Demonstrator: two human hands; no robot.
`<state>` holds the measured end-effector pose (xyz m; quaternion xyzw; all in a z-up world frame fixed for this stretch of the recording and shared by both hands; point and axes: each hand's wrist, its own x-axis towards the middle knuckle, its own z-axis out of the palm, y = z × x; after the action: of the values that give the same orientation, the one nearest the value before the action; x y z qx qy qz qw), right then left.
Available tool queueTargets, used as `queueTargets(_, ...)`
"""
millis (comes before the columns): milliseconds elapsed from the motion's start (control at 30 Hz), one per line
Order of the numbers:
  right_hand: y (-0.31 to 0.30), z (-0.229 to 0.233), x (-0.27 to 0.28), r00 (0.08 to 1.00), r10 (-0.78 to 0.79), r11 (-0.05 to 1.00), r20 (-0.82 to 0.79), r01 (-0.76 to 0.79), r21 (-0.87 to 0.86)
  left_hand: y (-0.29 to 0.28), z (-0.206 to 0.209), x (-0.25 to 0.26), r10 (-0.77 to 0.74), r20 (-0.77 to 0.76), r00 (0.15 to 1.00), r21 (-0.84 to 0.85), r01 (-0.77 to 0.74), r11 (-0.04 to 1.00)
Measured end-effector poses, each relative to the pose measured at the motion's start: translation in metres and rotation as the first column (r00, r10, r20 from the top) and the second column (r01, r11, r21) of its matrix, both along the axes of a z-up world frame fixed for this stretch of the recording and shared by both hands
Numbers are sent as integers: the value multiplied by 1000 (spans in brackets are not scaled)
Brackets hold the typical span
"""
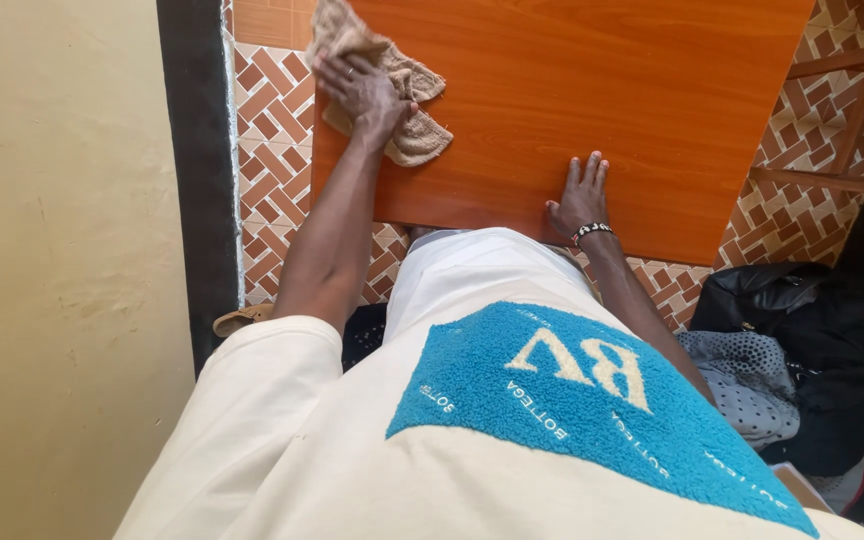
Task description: The person cleans a small wooden table using a damp cloth.
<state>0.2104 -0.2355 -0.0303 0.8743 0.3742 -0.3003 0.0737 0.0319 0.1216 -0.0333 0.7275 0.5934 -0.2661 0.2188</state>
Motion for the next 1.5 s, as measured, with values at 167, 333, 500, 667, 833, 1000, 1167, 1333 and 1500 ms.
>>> queueTargets(167, 0, -11, -1, 999, 7, 1000, 54, -8, 21, -38, -13, -26, -368, 246, 897, 298, 291, 909)
queueTargets(333, 13, 10, -10, 993, -121, 993, -17, 121, 15, -134, -1, -66, -394, 211, 895, 287, 329, 900)
queueTargets(500, 14, 15, -12, 988, -155, 987, -19, 155, 32, -168, -1, -85, -214, 103, 971, 152, 197, 969)
queueTargets(667, 1, 1, -6, 997, -74, 994, 19, 72, 84, -117, -4, -67, 33, -32, 999, 80, -30, 996)
queueTargets(833, -5, 28, -3, 985, -149, 982, -89, 158, 103, -46, 12, -31, 84, -28, 996, 57, -82, 995)
queueTargets(1000, -22, 24, 3, 984, -126, 979, -129, 144, 142, -24, 1, 13, -77, 0, 997, 106, 76, 991)
queueTargets(1167, -23, 39, 4, 961, -181, 970, -210, 210, 121, -68, -3, 58, -422, 41, 906, 169, 410, 896)
queueTargets(1333, -27, 27, 6, 961, -182, 960, -206, 220, 175, -162, 24, 59, -687, 131, 715, 217, 656, 723)
queueTargets(1500, -32, 19, 8, 966, -167, 951, -196, 210, 226, -203, -41, -8, -894, 152, 421, 656, 633, 410)
